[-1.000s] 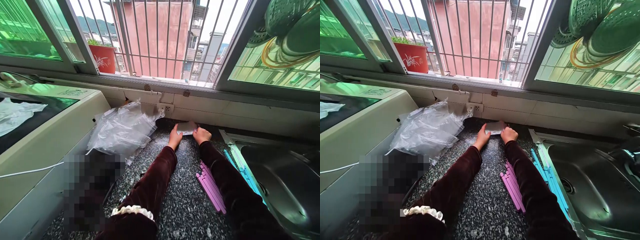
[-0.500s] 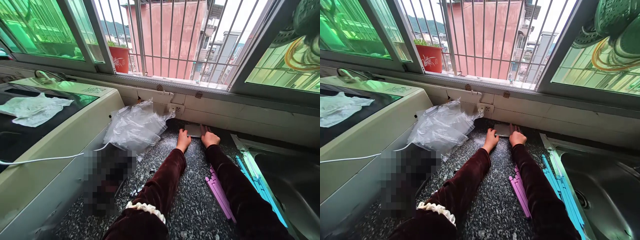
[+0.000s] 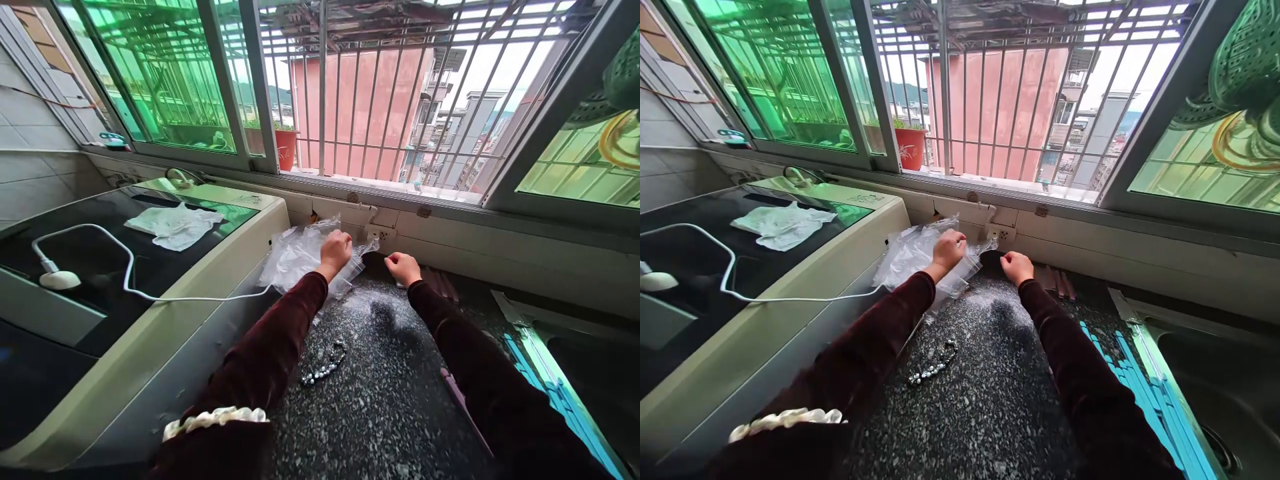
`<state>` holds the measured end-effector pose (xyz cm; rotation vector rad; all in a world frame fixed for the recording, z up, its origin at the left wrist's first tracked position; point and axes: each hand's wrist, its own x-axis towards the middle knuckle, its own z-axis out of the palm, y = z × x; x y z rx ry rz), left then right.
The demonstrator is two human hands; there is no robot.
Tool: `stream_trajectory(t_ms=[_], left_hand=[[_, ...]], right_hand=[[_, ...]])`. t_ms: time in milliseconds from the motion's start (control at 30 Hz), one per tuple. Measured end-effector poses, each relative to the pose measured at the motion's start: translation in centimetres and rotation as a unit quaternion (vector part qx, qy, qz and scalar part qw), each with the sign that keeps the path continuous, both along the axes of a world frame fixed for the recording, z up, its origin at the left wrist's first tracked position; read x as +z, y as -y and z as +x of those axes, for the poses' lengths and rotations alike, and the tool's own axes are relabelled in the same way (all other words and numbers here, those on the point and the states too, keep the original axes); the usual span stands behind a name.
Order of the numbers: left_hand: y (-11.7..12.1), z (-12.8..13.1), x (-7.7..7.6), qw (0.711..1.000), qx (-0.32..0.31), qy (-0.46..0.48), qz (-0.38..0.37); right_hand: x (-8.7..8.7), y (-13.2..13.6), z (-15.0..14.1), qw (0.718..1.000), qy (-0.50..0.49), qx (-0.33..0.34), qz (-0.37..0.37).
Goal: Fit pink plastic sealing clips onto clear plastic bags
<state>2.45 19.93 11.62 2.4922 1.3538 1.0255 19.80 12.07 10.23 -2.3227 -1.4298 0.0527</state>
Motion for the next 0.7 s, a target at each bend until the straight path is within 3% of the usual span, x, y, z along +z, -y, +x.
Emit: stream_trajectory(t_ms=[67,167,367,533,700], left_hand=[[-1.3,-3.0,1.7,0.996,0.080,-0.029,0.027],[-2.5,-6.3,2.8,0.983,0.155,-0.090,0.023],[-3.6,-7.9,2.0,0.967,0.171,-0.186,-0.036],[-4.1,-8.1,1.5,0.970,0.133,-0.201,-0.019],[-2.8,-8.3,2.5,0.979,0.104,-0.173,0.042]], right_hand=[[0.6,-2.7,-2.3,0.998,-0.029,0.046,0.027],[1.1,-6.8,-5.1,0.993,-0.071,0.077,0.062],[0.6,-12.3,-7.7,0.983,-0.135,0.051,0.117],[0.8,-12.8,-8.1,0.971,-0.168,0.070,0.153],[3.0,-9.4,-6.5,0.958,-0.190,0.077,0.199]])
